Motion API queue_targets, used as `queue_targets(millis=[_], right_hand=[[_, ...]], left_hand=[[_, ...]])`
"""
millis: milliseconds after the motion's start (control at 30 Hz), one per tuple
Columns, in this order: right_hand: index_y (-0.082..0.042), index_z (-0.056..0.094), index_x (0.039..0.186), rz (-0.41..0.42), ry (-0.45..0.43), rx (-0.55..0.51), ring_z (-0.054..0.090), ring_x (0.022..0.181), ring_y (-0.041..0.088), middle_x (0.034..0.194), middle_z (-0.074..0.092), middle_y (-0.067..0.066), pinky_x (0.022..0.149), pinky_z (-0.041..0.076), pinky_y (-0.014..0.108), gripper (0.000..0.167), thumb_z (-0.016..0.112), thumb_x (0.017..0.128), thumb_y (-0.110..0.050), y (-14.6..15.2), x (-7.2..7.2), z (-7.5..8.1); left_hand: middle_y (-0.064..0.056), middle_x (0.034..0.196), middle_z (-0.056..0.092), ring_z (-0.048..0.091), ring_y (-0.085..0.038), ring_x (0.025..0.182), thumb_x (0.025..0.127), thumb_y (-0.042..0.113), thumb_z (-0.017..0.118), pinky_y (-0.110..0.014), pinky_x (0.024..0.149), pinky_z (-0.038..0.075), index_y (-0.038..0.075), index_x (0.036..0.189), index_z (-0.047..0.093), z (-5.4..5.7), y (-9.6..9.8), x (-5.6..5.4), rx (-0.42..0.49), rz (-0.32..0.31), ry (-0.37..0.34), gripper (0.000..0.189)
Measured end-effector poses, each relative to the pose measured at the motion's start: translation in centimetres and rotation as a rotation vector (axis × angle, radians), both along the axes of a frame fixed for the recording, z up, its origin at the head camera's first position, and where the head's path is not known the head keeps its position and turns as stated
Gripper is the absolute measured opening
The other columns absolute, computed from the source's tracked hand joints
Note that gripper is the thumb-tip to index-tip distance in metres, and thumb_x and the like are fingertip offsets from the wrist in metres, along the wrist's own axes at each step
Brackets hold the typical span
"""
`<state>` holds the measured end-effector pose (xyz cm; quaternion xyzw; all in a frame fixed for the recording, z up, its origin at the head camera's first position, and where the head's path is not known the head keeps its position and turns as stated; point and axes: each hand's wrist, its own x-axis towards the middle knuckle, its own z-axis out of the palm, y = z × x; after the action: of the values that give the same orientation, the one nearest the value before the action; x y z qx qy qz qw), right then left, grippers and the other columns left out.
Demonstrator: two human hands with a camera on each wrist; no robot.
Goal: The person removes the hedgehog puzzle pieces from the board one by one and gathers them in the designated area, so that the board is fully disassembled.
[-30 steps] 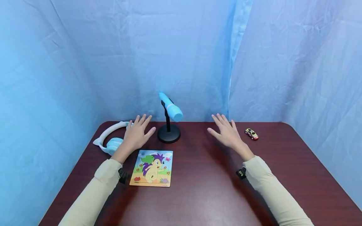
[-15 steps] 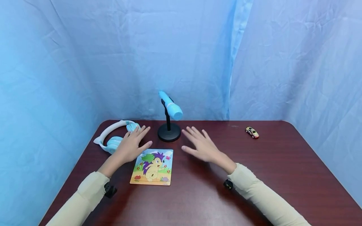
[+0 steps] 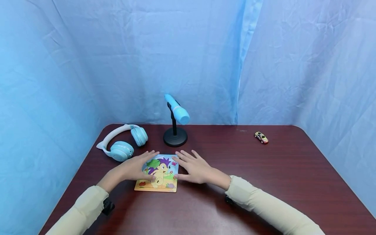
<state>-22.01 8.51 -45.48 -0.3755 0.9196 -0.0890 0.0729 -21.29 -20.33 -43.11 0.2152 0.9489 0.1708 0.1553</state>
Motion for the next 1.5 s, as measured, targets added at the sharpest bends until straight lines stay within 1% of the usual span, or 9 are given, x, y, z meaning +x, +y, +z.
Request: queue_targets(millis=[67,167,433,600,867,1000,1100,1233,1500], right_hand=[[-0.023,0.030,0.162,0.002,-0.014,0.029,0.020,0.158,0.027,0.170,0.024,0.006,0.124,0.013,0.061,0.075,0.048,0.101,-0.063,-0.1,0.1,-0.1],[-0.022,0.034,0.161,0.005,-0.025,0.064,0.022,0.158,0.026,0.168,0.028,0.005,0.124,0.015,0.060,0.074,0.048,0.101,-0.063,0.0,0.2,-0.1],[-0.020,0.042,0.157,-0.018,-0.075,0.099,0.026,0.156,0.028,0.166,0.034,0.005,0.123,0.018,0.061,0.072,0.052,0.099,-0.062,1.6,-0.1,0.7],[-0.018,0.044,0.156,-0.069,-0.137,0.094,0.027,0.155,0.031,0.165,0.035,0.007,0.123,0.018,0.062,0.072,0.057,0.098,-0.059,4.0,-0.7,1.5],[-0.014,0.042,0.156,-0.114,-0.201,0.058,0.025,0.156,0.034,0.166,0.032,0.011,0.123,0.017,0.062,0.077,0.064,0.096,-0.055,8.9,-2.0,1.3],[-0.011,0.041,0.157,-0.115,-0.213,0.033,0.026,0.155,0.036,0.166,0.031,0.014,0.122,0.020,0.062,0.082,0.066,0.093,-0.056,11.6,-2.6,1.0],[-0.011,0.038,0.158,-0.126,-0.217,0.022,0.027,0.154,0.037,0.167,0.029,0.014,0.120,0.027,0.061,0.089,0.069,0.090,-0.059,13.8,-2.8,0.8],[-0.012,0.036,0.159,-0.143,-0.239,-0.004,0.029,0.153,0.037,0.169,0.025,0.013,0.115,0.034,0.060,0.095,0.069,0.087,-0.064,16.5,-3.0,0.5],[-0.012,0.038,0.158,-0.149,-0.255,-0.065,0.034,0.150,0.040,0.167,0.027,0.016,0.111,0.037,0.063,0.096,0.074,0.084,-0.062,20.2,-3.2,0.4]], left_hand=[[-0.015,0.166,0.030,0.027,-0.043,0.153,0.079,0.053,0.082,-0.068,0.113,0.033,0.018,0.160,0.035,0.1,0.0,0.1,-0.015,-0.014,-0.043,0.100],[-0.015,0.166,0.031,0.027,-0.041,0.153,0.077,0.049,0.085,-0.066,0.115,0.032,0.017,0.158,0.039,0.1,0.1,0.2,-0.023,-0.029,-0.071,0.098],[-0.015,0.167,0.030,0.026,-0.042,0.154,0.080,0.050,0.083,-0.066,0.115,0.031,0.018,0.157,0.042,-0.4,1.8,-0.4,-0.034,-0.069,-0.061,0.093],[-0.014,0.168,0.028,0.025,-0.041,0.154,0.082,0.053,0.081,-0.064,0.116,0.033,0.019,0.158,0.041,-0.5,4.6,-1.3,-0.063,-0.094,-0.056,0.093],[-0.010,0.169,0.024,0.025,-0.035,0.156,0.084,0.058,0.076,-0.057,0.118,0.034,0.021,0.159,0.037,-0.3,10.2,-2.6,-0.134,-0.114,-0.041,0.093],[-0.010,0.169,0.024,0.026,-0.032,0.156,0.086,0.055,0.076,-0.054,0.119,0.032,0.021,0.159,0.037,-0.5,12.5,-3.5,-0.118,-0.145,-0.034,0.090],[-0.010,0.169,0.025,0.029,-0.032,0.154,0.087,0.053,0.076,-0.052,0.120,0.033,0.022,0.159,0.038,-0.6,14.0,-4.2,-0.101,-0.183,-0.041,0.088],[-0.007,0.169,0.025,0.030,-0.032,0.154,0.087,0.053,0.076,-0.051,0.120,0.033,0.024,0.160,0.036,-0.4,16.0,-4.5,-0.116,-0.217,-0.047,0.088],[-0.006,0.169,0.026,0.028,-0.031,0.155,0.087,0.053,0.076,-0.050,0.121,0.031,0.024,0.160,0.036,-0.4,19.1,-4.8,-0.113,-0.243,-0.017,0.088]])
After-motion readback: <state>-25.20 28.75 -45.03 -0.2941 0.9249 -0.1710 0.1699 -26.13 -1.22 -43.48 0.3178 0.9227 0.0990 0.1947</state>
